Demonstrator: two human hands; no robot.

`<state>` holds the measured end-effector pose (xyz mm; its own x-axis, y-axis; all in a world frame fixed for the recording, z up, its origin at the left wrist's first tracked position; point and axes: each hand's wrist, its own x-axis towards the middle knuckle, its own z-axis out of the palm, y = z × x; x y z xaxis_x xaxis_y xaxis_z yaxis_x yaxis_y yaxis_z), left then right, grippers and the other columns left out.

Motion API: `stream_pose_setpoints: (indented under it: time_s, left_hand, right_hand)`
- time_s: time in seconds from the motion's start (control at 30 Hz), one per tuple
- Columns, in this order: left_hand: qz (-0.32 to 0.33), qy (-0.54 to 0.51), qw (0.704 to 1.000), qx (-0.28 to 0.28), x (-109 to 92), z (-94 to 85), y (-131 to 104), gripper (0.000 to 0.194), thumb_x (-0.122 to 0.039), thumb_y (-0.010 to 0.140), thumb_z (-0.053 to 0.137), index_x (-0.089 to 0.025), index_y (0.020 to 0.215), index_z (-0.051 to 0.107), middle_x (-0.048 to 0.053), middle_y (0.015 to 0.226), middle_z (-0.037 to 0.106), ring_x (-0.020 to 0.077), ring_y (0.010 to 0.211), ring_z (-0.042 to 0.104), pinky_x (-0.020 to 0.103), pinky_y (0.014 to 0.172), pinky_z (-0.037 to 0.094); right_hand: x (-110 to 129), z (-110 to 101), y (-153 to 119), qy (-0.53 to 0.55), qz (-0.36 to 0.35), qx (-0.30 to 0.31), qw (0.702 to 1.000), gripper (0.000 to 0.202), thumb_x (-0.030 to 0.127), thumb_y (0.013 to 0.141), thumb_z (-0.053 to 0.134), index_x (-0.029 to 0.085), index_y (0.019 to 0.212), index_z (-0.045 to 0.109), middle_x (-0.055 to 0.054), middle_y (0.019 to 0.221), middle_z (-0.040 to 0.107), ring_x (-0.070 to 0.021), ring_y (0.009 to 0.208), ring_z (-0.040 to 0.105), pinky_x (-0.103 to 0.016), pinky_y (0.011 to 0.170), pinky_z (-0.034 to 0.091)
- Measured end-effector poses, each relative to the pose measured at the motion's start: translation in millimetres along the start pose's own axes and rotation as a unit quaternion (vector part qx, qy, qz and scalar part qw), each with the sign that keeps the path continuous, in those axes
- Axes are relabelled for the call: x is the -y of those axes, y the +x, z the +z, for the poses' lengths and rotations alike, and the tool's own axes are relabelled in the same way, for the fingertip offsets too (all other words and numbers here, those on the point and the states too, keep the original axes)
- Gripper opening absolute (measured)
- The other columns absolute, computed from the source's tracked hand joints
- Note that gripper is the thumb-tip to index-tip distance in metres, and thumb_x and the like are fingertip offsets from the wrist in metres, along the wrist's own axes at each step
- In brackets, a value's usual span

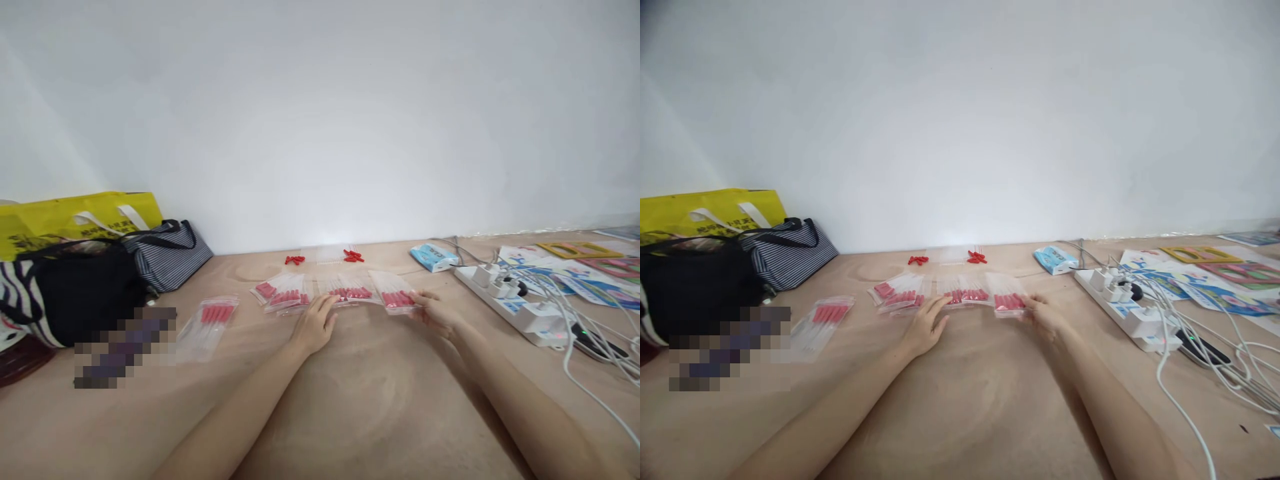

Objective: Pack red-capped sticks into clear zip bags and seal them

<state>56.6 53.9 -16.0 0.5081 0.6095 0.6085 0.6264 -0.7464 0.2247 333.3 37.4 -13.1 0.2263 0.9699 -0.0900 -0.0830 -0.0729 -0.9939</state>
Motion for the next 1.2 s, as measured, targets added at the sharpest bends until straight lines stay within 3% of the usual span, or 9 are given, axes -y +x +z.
stream_pose_setpoints:
  time_s: [0.17, 0.3, 0.5, 0.63, 0.73, 0.87, 0.97, 1.07, 1.2]
  left_hand:
    - [0.077, 0.017, 0.997, -0.027, -12.9, -27.3, -29.1, 0.036, -0.017, 0.08, 0.046, -0.02, 0.116, 0.043, 0.01, 0.112, 0.05, 0.0215, 0.109, 0.047, 0.039, 0.091, 0.043]
    - [0.134, 0.064, 0.988, -0.052, -13.6, -38.5, -38.4, 0.027, -0.015, 0.081, 0.048, -0.018, 0.108, 0.049, 0.01, 0.105, 0.054, 0.0205, 0.103, 0.051, 0.035, 0.085, 0.048]
    - [0.212, 0.073, 0.973, -0.051, -7.5, -35.8, -32.8, 0.014, -0.012, 0.083, 0.046, -0.017, 0.084, 0.06, 0.004, 0.082, 0.065, 0.014, 0.078, 0.061, 0.027, 0.072, 0.052]
    - [0.208, 0.088, 0.973, -0.054, -6.1, -35.4, -31.9, 0.02, -0.014, 0.084, 0.044, -0.016, 0.075, 0.061, 0.003, 0.075, 0.066, 0.0134, 0.069, 0.062, 0.025, 0.062, 0.052]
    - [0.206, 0.095, 0.972, -0.053, -6.9, -36.1, -32.8, 0.019, -0.015, 0.083, 0.045, -0.015, 0.072, 0.061, 0.002, 0.074, 0.066, 0.0132, 0.067, 0.062, 0.025, 0.059, 0.051]
    - [0.213, 0.095, 0.971, -0.056, -7.4, -36.5, -32.7, 0.019, -0.014, 0.082, 0.045, -0.015, 0.071, 0.06, 0.002, 0.073, 0.066, 0.0121, 0.066, 0.061, 0.023, 0.058, 0.05]
    - [0.235, 0.104, 0.964, -0.06, -3.7, -39.5, -31.5, 0.018, -0.013, 0.082, 0.045, -0.015, 0.072, 0.06, 0.002, 0.073, 0.066, 0.0119, 0.066, 0.061, 0.023, 0.059, 0.05]
    - [0.275, 0.118, 0.952, -0.064, 3.9, -43.8, -30.9, 0.015, -0.012, 0.082, 0.047, -0.015, 0.076, 0.061, 0.002, 0.075, 0.067, 0.0116, 0.065, 0.062, 0.023, 0.06, 0.052]
    - [0.292, 0.129, 0.945, -0.072, 12.8, -46.3, -31.7, 0.013, -0.012, 0.082, 0.048, -0.014, 0.08, 0.061, 0.004, 0.079, 0.068, 0.0124, 0.065, 0.063, 0.023, 0.059, 0.053]
  right_hand:
    - [-15.1, 67.8, -29.5, 0.093, 0.005, 0.07, 0.993, 0.03, 0.043, 0.062, 0.065, 0.023, 0.063, 0.043, 0.002, 0.059, 0.055, -0.0144, 0.053, 0.056, -0.028, 0.046, 0.05]
    - [-23.7, 102.8, -41.9, 0.117, 0.023, 0.101, 0.988, 0.036, 0.045, 0.058, 0.068, 0.022, 0.063, 0.042, 0.003, 0.059, 0.054, -0.0134, 0.053, 0.054, -0.03, 0.049, 0.051]
    - [-26.6, 112.8, -39.7, 0.085, 0.027, 0.147, 0.985, 0.032, 0.041, 0.062, 0.065, 0.02, 0.07, 0.041, 0.003, 0.066, 0.051, -0.0109, 0.059, 0.054, -0.03, 0.059, 0.052]
    - [-28.4, 97.6, -41.2, -0.031, -0.123, 0.177, 0.976, 0.043, 0.029, 0.06, 0.068, 0.02, 0.093, 0.042, -0.005, 0.094, 0.053, -0.0118, 0.068, 0.056, -0.03, 0.061, 0.051]
    - [-27.1, 81.3, -43.9, -0.198, -0.312, 0.182, 0.911, 0.044, 0.019, 0.066, 0.061, 0.02, 0.105, 0.042, -0.008, 0.107, 0.047, -0.0099, 0.066, 0.053, -0.027, 0.059, 0.049]
    - [-20.6, 70.3, -43.7, -0.401, -0.552, 0.116, 0.722, 0.022, 0.012, 0.077, 0.047, 0.019, 0.097, 0.053, -0.007, 0.092, 0.055, -0.0144, 0.074, 0.051, -0.029, 0.065, 0.043]
    - [-17.4, 71.7, -40.5, -0.477, -0.638, 0.076, 0.6, 0.015, 0.013, 0.081, 0.044, 0.018, 0.076, 0.058, -0.003, 0.07, 0.056, -0.0138, 0.065, 0.047, -0.029, 0.062, 0.036]
    - [-17.6, 74.9, -37.3, -0.505, -0.654, 0.074, 0.559, 0.025, 0.015, 0.083, 0.042, 0.018, 0.063, 0.056, -0.001, 0.059, 0.052, -0.0123, 0.059, 0.042, -0.029, 0.059, 0.03]
    - [-19.4, 76.1, -34.7, -0.49, -0.648, 0.083, 0.578, 0.027, 0.016, 0.083, 0.043, 0.017, 0.061, 0.056, -0.001, 0.058, 0.051, -0.0117, 0.059, 0.04, -0.028, 0.06, 0.028]
